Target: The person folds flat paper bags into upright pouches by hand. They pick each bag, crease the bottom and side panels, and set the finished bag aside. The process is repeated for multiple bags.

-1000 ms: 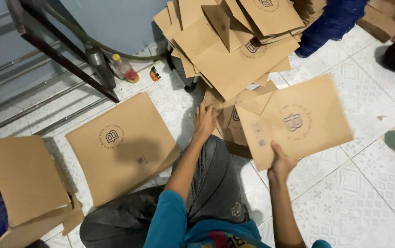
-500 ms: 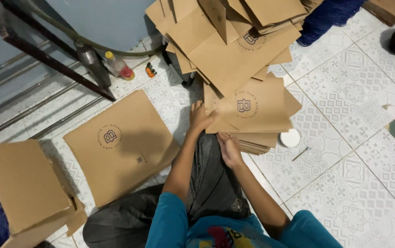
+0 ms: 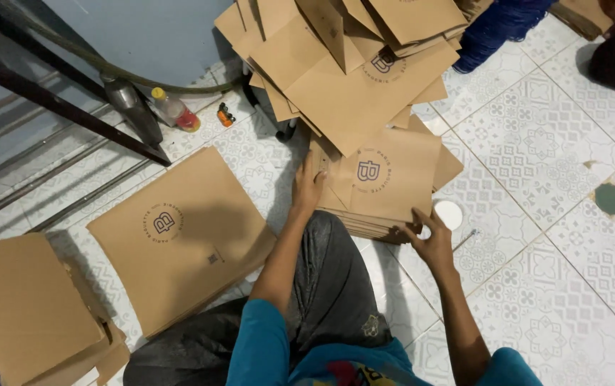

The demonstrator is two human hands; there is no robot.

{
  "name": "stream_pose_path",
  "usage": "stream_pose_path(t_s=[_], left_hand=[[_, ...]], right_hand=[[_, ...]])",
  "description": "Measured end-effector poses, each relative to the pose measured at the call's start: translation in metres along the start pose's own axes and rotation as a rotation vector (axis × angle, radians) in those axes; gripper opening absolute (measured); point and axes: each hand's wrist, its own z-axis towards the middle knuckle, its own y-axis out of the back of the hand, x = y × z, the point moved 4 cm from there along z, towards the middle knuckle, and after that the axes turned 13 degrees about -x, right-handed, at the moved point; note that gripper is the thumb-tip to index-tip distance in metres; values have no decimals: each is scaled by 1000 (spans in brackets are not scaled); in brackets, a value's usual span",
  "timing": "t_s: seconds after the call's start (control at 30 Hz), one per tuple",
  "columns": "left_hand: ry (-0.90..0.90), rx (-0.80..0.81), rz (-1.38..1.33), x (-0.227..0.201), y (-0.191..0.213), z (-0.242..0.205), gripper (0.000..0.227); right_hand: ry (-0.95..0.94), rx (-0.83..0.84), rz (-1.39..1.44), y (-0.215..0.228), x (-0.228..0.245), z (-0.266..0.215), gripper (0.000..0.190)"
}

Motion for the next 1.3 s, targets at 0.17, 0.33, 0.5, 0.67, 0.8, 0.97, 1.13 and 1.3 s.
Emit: stream_pose_path(t_s=[0.17, 0.33, 0.5, 0.67, 0.8, 0.97, 1.13, 1.3], left_hand=[[-1, -14, -68, 6, 4, 0, 61], [107, 15, -285, -7, 45, -28, 69], [347, 189, -354, 40, 87, -101, 75], [255, 29, -178, 94, 171, -186, 62], [-7, -351, 92, 144, 262, -222, 41], [119, -707, 499, 233, 340, -245, 39], [444, -936, 667, 305, 352, -256, 59], [664, -950, 608, 298, 342, -244, 88]], right_hand=[[-78, 30, -91, -4, 12, -21, 60], [107, -5, -183, 1, 33, -19, 65], [279, -199, 106, 13, 133, -19, 38], [475, 86, 322, -52, 225, -45, 33], [674, 644, -51, -117, 288, -81, 38], [602, 1003, -247, -251, 273, -101, 59], [443, 958, -171, -366, 251, -110, 59], [126, 708, -19, -368, 262, -113, 81]])
